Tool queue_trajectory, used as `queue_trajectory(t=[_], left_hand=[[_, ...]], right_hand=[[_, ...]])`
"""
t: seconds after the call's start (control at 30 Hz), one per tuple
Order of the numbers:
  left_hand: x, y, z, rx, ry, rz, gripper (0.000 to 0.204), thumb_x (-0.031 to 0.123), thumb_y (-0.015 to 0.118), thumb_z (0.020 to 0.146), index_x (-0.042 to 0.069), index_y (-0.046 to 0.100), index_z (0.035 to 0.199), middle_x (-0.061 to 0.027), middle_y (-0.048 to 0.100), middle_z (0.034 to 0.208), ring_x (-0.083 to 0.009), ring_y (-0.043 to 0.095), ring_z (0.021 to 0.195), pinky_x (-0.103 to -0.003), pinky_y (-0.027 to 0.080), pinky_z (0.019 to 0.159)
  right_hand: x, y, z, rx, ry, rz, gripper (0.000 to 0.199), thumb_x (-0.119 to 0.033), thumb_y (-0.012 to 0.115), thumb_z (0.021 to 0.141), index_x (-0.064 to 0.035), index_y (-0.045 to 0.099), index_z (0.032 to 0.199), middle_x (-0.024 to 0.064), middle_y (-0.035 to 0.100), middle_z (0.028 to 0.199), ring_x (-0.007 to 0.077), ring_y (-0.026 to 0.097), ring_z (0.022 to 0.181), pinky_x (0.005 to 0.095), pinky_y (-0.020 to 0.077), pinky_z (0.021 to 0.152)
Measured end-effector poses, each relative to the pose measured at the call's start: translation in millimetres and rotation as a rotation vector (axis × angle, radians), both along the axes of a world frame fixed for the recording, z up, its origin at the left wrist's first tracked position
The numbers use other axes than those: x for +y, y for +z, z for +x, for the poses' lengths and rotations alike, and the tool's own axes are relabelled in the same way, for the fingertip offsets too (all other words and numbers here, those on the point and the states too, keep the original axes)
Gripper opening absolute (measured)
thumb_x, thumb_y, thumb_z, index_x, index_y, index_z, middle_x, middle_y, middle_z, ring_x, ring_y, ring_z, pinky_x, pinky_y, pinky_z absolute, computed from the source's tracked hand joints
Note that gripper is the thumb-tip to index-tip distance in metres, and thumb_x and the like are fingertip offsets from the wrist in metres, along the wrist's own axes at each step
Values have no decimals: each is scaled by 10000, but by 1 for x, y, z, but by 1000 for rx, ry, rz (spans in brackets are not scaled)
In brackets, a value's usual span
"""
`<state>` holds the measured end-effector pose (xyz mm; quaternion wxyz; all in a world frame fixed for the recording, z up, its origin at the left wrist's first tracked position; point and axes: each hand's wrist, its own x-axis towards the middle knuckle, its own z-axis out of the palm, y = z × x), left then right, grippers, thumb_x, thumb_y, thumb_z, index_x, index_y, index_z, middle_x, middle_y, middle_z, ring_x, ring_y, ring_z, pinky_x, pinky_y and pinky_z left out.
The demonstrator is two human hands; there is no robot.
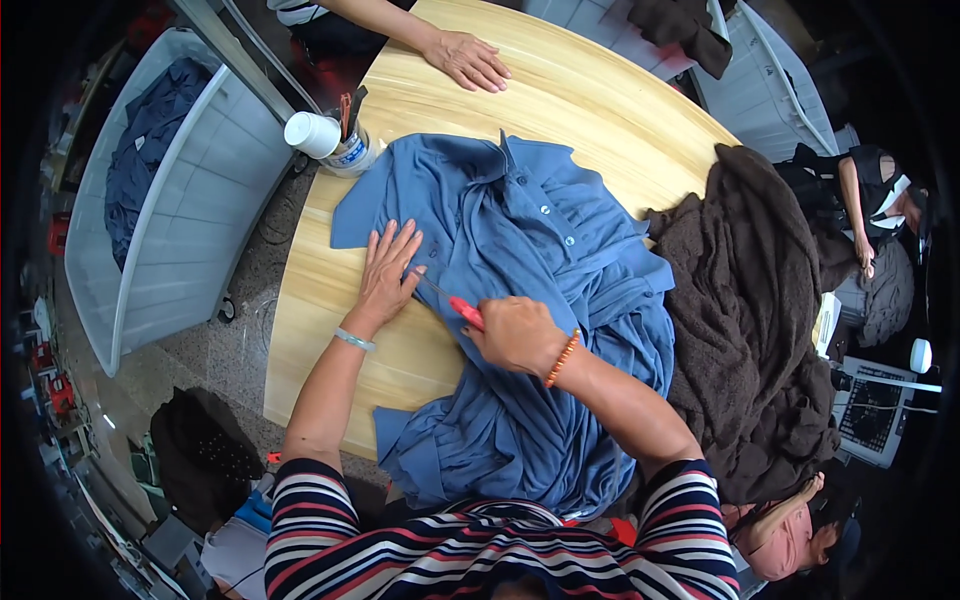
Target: Trim loose threads from various garments using scissors at a garment finishing station.
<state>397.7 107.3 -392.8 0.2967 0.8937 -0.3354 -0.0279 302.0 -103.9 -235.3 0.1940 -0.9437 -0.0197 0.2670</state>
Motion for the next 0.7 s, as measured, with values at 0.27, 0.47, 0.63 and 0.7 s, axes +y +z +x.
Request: queue_trajectory(t=[0.27, 0.47, 0.63, 0.7], left_hand=[[7, 4, 14, 196, 12, -266, 522, 124, 366, 1004, 29, 259, 1506, -90, 474, 1462, -283, 358, 1401, -472, 135, 1185], [-30, 23, 15, -48, 229, -18, 486, 254, 688, 857, 87, 560, 1295, -75, 616, 1222, -286, 520, 1178, -451, 361, 991], [-85, 15, 14, -147, 191, -118, 286, 105, 748, 748, 70, 677, 1022, -69, 618, 899, -296, 554, 924, -390, 431, 800], [-79, 1, 19, -137, 164, -153, 230, 99, 725, 761, 69, 673, 983, -76, 613, 889, -300, 555, 902, -390, 430, 797]], right_hand=[[-4, 12, -15, 42, -75, 71, 394, -394, 597, 904, -4, 640, 941, 231, 670, 778, 412, 665, 784, 493, 523, 721], [-24, 13, -19, -65, -183, 123, 369, -355, 588, 914, 10, 617, 966, 249, 674, 788, 427, 672, 768, 496, 534, 710], [-34, 24, -45, -5, -227, 47, 389, -390, 593, 914, -18, 613, 1028, 244, 652, 739, 420, 654, 756, 501, 515, 692], [-33, 18, -50, -30, -208, 62, 376, -384, 596, 914, -22, 607, 1015, 241, 646, 720, 424, 651, 734, 502, 512, 678]])
